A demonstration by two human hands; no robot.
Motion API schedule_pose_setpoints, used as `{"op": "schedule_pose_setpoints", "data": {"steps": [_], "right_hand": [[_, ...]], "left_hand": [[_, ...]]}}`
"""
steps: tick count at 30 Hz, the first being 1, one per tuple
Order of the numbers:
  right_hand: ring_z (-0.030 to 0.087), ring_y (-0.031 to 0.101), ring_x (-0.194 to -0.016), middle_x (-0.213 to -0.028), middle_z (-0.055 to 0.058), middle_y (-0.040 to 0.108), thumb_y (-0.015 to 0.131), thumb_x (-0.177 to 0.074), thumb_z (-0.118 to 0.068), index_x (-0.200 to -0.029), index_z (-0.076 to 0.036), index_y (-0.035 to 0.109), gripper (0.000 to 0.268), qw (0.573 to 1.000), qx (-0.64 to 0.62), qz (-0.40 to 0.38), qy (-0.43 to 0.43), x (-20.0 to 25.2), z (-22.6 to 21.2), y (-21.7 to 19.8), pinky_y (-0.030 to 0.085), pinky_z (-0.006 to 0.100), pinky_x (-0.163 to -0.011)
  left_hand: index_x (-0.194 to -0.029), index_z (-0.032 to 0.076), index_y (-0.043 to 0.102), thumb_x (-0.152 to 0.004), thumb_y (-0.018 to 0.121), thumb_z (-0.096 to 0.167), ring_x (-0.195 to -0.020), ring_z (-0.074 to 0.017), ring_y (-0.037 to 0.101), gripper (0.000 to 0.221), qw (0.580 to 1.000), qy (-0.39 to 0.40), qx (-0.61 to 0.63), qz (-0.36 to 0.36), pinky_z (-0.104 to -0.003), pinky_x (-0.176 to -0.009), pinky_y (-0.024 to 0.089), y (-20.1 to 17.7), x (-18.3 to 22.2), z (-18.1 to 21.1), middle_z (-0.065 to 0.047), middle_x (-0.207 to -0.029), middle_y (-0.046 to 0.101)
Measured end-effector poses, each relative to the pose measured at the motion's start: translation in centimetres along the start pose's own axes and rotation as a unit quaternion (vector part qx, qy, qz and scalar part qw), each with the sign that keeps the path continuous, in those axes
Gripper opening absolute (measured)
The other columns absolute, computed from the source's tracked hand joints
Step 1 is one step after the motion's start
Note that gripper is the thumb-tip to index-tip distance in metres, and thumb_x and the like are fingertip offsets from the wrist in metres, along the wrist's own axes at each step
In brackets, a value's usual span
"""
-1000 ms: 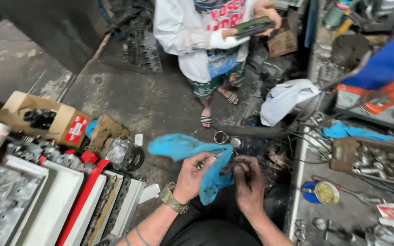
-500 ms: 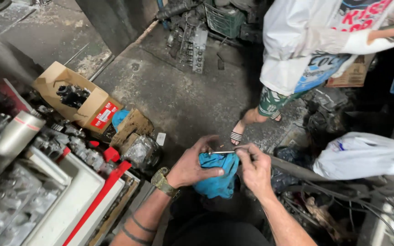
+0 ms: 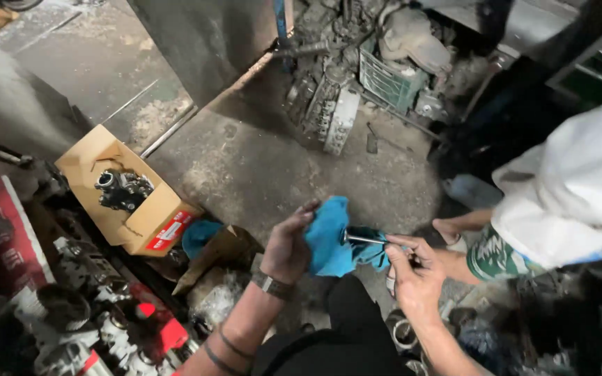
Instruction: The person works on a cylinder head with camshafts clamped at a workbench, using a cordless impact driver on its bolts and checking clearances with a feeler gauge. They carry a small metal part to a bench grinder and grind it with sparks, then return and wipe parts and the work surface with a blue cloth.
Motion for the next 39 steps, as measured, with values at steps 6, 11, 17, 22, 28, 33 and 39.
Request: {"op": "schedule_pose_setpoints", "data": {"steps": [6,11,17,22,28,33,39], "right_hand": [[0.004,0.051,-0.076,-0.088,-0.003,0.066,0.074,-0.093,-0.003,-0.106,-0.001,0.075,0.013,0.978,0.055,-0.037,-0.197,-15.8,-4.1,8.6,0.042,0.019,-0.070],[0.009,0.061,-0.091,-0.099,0.005,0.071,0.069,-0.095,0.003,-0.105,0.000,0.073,0.011,0.957,0.020,-0.083,-0.277,-28.4,-8.7,15.9,0.050,0.023,-0.084],[0.014,0.069,-0.081,-0.090,0.011,0.071,0.072,-0.092,0.003,-0.100,0.001,0.069,0.009,0.892,0.155,-0.110,-0.410,-37.8,-14.4,22.4,0.055,0.028,-0.076],[0.013,0.067,-0.073,-0.082,0.008,0.071,0.072,-0.095,-0.008,-0.092,0.000,0.070,0.009,0.851,0.250,-0.166,-0.431,-43.8,-13.1,27.3,0.053,0.026,-0.066],[0.014,0.066,-0.073,-0.081,0.008,0.075,0.066,-0.099,-0.020,-0.091,0.004,0.076,0.027,0.955,0.094,-0.259,0.112,-53.8,-3.5,33.6,0.053,0.026,-0.071],[0.012,0.071,-0.085,-0.094,0.003,0.074,0.064,-0.096,-0.021,-0.112,-0.005,0.071,0.024,0.885,0.311,-0.258,-0.230,-55.8,-9.9,44.7,0.055,0.028,-0.075],[0.020,0.060,-0.087,-0.096,0.007,0.067,0.064,-0.103,-0.011,-0.111,-0.002,0.067,0.012,0.980,0.106,-0.078,-0.148,-64.1,-8.2,51.4,0.051,0.033,-0.077]], "left_hand": [[-0.142,-0.003,0.053,-0.097,0.060,0.006,-0.135,-0.0298,0.056,0.046,0.994,0.033,-0.035,-0.101,-0.045,-0.117,0.043,4.4,-10.9,7.0,-0.019,-0.148,0.057],[-0.141,0.000,0.053,-0.101,0.056,0.011,-0.133,-0.0272,0.058,0.042,0.988,0.078,-0.024,-0.132,-0.044,-0.115,0.044,7.3,-22.7,12.7,-0.016,-0.147,0.058],[-0.135,0.001,0.058,-0.112,0.044,0.025,-0.121,-0.0206,0.062,0.036,0.978,0.139,-0.126,-0.091,-0.036,-0.106,0.050,7.3,-33.5,17.5,-0.010,-0.130,0.065],[-0.123,0.004,0.058,-0.111,0.048,0.028,-0.104,-0.0138,0.064,0.028,0.994,0.101,-0.010,-0.050,-0.033,-0.095,0.055,2.7,-41.7,20.1,-0.003,-0.114,0.067],[-0.126,0.004,0.061,-0.109,0.055,0.023,-0.099,-0.0060,0.060,0.026,0.971,0.025,-0.182,-0.155,-0.024,-0.089,0.051,2.3,-47.3,29.1,0.002,-0.109,0.065],[-0.123,0.004,0.061,-0.109,0.055,0.025,-0.095,-0.0077,0.062,0.026,0.988,-0.010,-0.130,-0.084,-0.025,-0.084,0.053,-2.5,-54.3,36.9,0.001,-0.105,0.066],[-0.114,0.007,0.065,-0.108,0.054,0.028,-0.087,-0.0144,0.067,0.024,1.000,-0.026,0.012,-0.011,-0.031,-0.078,0.057,-7.3,-60.5,49.1,-0.003,-0.097,0.069]]}}
Point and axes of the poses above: each hand's wrist, its own x-axis away from the middle knuckle, its own y-axis out of the palm, z = x × y, the point moved 8 cm from there along -x, towards the middle knuckle
